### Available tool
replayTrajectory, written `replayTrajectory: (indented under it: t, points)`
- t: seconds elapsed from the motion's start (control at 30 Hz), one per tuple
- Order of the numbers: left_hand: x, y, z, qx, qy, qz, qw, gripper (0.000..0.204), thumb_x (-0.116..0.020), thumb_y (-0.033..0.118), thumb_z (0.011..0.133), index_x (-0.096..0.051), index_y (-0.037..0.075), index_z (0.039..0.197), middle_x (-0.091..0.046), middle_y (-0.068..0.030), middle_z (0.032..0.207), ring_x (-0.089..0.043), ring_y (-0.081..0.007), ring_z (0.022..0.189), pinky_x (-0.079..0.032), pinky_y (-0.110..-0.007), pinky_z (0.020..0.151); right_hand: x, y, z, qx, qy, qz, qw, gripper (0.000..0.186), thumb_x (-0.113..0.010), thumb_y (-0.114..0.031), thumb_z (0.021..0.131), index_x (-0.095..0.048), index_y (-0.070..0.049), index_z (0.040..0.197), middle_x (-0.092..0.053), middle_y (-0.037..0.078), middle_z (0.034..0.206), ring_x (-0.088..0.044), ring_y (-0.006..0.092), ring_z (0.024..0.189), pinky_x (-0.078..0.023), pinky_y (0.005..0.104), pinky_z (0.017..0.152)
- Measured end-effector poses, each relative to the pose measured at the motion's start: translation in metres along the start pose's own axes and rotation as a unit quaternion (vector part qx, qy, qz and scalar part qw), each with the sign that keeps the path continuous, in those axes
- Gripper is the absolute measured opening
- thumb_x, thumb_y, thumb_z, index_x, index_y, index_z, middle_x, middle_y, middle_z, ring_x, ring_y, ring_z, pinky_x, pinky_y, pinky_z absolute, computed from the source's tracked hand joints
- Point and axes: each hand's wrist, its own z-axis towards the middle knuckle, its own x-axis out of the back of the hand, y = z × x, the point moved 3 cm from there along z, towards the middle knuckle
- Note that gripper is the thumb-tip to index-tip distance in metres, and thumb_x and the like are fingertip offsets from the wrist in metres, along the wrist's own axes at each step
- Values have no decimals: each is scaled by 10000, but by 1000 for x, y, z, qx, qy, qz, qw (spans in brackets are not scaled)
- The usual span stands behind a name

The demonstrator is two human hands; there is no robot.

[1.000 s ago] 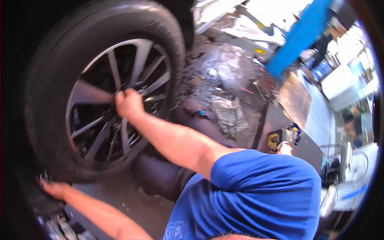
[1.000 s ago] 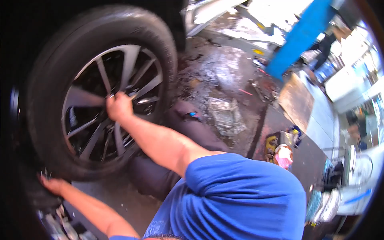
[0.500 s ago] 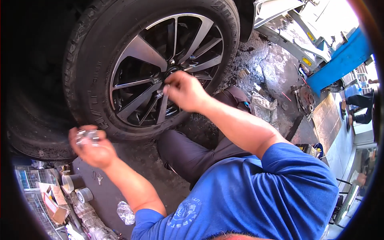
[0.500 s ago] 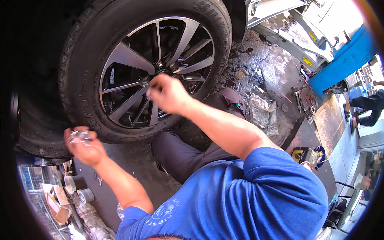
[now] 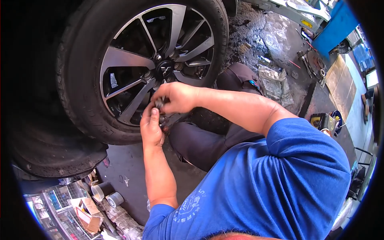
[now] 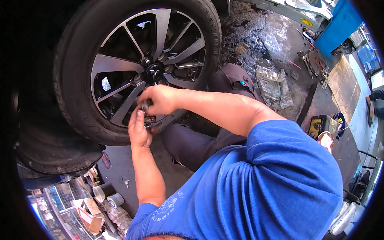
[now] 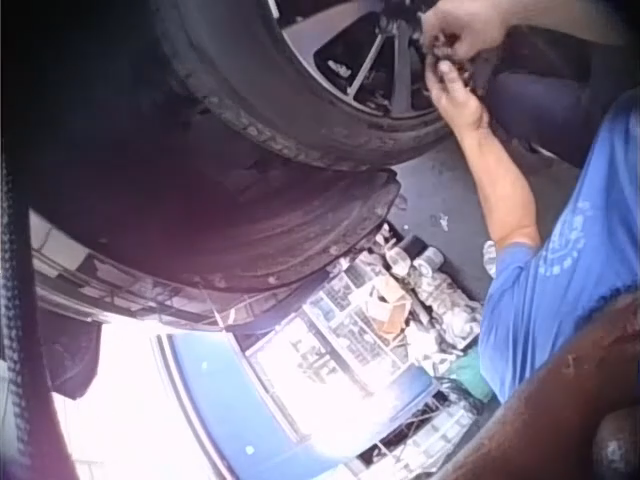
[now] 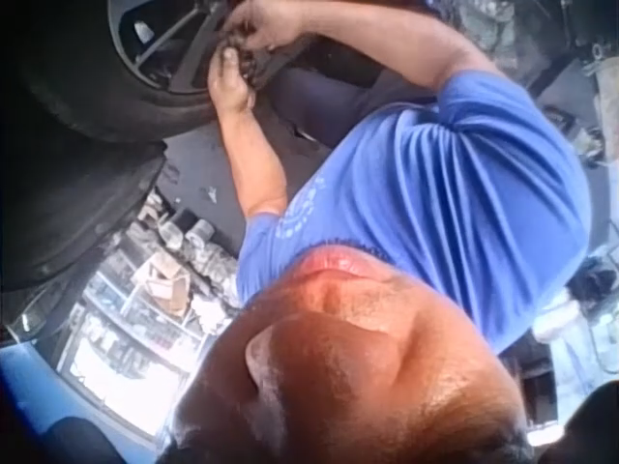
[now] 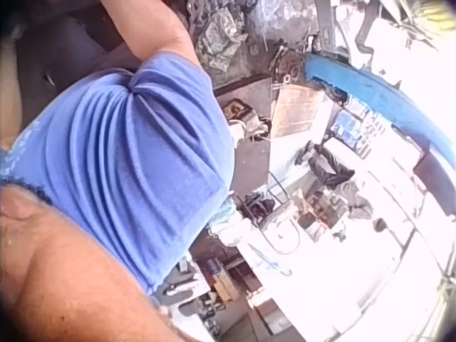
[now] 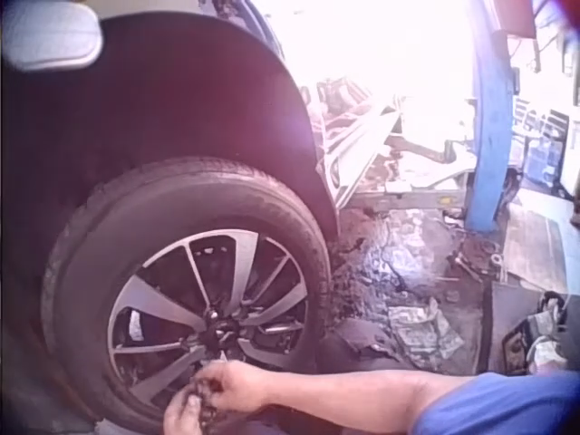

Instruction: Replacing a vehicle tire, including aligning it on the wheel hub and securing it with lug nuts using a cross wrench.

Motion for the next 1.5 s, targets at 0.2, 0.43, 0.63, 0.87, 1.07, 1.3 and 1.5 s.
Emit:
replayTrajectory:
  t: [0.2,0.43,0.63,0.87,1.07,1.3,1.5]
  points:
    - [60,83,-16,-535,249,265,762,332,-505,130,937,-425,-78,1183,-565,-99,820,-480,-135,577,-407,-220,498,1,59,15,-273,170,396,860,376,-655,12,832,-558,43,1194,-608,83,957,-617,133,640,-537,279,614]
    - [142,151,-9,-556,512,217,618,359,-657,114,842,-544,-63,1133,-598,-100,851,-585,-171,675,-495,-269,551,-17,70,38,-258,315,430,805,317,-675,-23,840,-569,8,1137,-627,48,833,-582,121,698,-489,283,603]
    - [143,156,24,-566,545,363,500,347,-658,126,853,-572,-80,1118,-639,-199,988,-640,-278,903,-514,-355,814,-24,75,49,-261,351,505,744,324,-682,-11,818,-558,42,1114,-636,86,836,-583,130,648,-488,275,539]
    - [153,158,34,-543,569,280,550,337,-655,103,787,-614,-62,1078,-658,-195,973,-652,-295,885,-516,-361,802,-30,68,58,-274,393,407,778,285,-671,-18,828,-580,48,1090,-644,82,802,-603,144,660,-497,269,580]
    - [154,155,32,-547,556,331,531,338,-635,72,815,-589,-77,1115,-644,-164,981,-642,-239,870,-513,-333,780,-38,64,65,-300,415,281,811,230,-704,-83,796,-646,12,997,-682,89,848,-639,148,725,-514,286,691]
    - [157,155,33,-519,556,279,586,343,-634,74,824,-585,-80,1126,-643,-152,977,-636,-222,864,-510,-316,777,-37,65,66,-299,406,231,832,247,-716,-116,761,-657,10,965,-685,114,862,-657,191,789,-519,311,756]
    - [162,153,34,-522,552,286,585,341,-634,76,829,-588,-75,1131,-643,-145,967,-635,-211,858,-509,-314,771,-33,66,65,-298,400,105,860,250,-690,-130,767,-653,10,970,-688,121,921,-666,206,838,-517,319,804]
